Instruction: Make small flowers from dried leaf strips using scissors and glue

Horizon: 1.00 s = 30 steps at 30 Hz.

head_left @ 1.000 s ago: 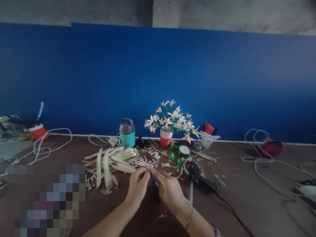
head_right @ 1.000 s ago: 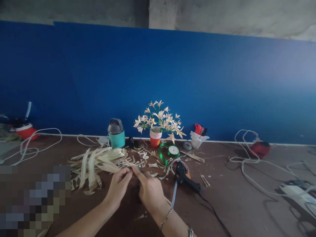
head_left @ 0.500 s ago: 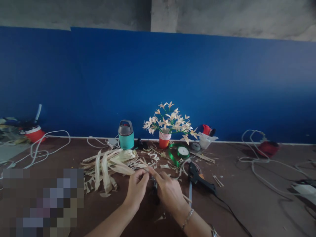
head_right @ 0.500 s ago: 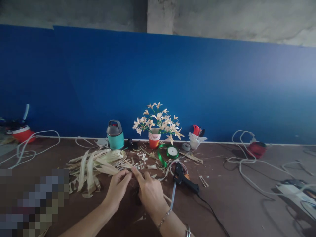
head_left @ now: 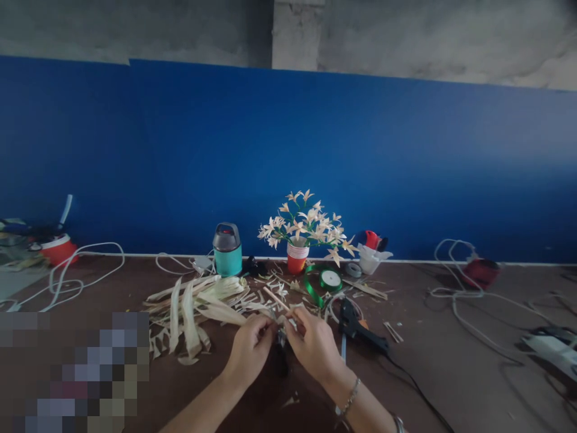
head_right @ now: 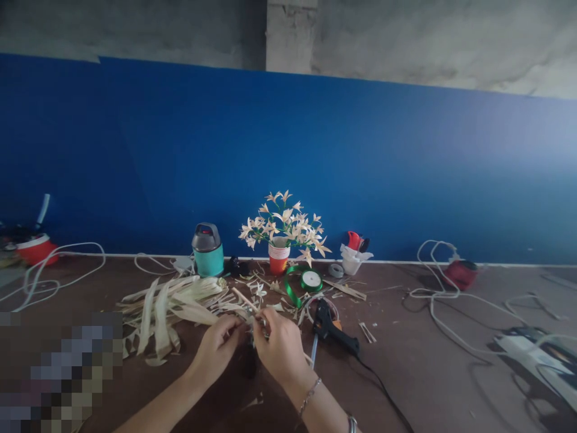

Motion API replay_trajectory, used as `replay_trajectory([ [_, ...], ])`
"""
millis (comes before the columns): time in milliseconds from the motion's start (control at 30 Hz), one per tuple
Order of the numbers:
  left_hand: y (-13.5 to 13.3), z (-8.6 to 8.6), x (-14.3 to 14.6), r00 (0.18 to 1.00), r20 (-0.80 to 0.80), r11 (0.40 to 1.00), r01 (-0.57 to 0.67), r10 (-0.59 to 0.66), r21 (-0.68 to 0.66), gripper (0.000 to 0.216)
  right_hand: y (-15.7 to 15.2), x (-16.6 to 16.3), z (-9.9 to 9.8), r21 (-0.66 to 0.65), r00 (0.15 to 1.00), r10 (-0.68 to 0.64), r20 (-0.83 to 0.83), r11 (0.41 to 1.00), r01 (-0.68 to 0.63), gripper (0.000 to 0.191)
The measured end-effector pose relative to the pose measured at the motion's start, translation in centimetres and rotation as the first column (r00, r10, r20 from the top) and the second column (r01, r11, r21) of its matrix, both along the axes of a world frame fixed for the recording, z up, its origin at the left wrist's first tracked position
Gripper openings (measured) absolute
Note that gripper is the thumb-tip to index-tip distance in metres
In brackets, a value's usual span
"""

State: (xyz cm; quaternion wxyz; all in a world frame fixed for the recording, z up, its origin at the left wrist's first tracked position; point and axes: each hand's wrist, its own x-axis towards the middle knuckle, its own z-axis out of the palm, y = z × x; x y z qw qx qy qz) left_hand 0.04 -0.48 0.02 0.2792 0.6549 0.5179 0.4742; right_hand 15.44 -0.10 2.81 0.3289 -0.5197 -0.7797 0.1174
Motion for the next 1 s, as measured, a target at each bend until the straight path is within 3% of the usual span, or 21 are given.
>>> replay_trajectory([
  [200,0.3,-0.3,-0.1,0.998,-0.063,1.0,-0.001,0.002,0.015,0.024,0.6,0.6,-0.5,0.037,1.0,0.005,0.017,0.999,-0.005,0.021],
  [333,1.4,-0.3,-1.5,0.992,-0.098,0.997,-0.074,0.077,0.027,0.023,1.8,1.8,-0.8,0.103,0.977,-0.175,0.119,0.981,0.163,0.021],
  [500,2.2,0.6,-3.7,0.95,-0.259,0.985,-0.172,0.174,0.033,0.018,2.7,2.7,-0.9,0.017,0.901,-0.268,0.342,0.96,0.279,0.022],
  [633,2.4,1.1,-4.6,0.901,-0.394,0.982,-0.145,0.181,0.12,0.016,2.8,2.6,-1.1,-0.028,0.872,-0.263,0.413,0.953,0.3,0.023],
  [867,2.0,1.9,-5.0,0.737,-0.658,0.987,-0.146,0.155,0.07,0.019,3.0,2.8,-1.5,0.03,0.876,-0.323,0.357,0.942,0.335,0.026],
  [1000,1.5,2.8,-4.7,0.712,-0.691,0.992,-0.082,0.125,0.096,0.032,2.8,2.8,-1.4,0.15,0.928,-0.317,0.197,0.945,0.291,0.027],
])
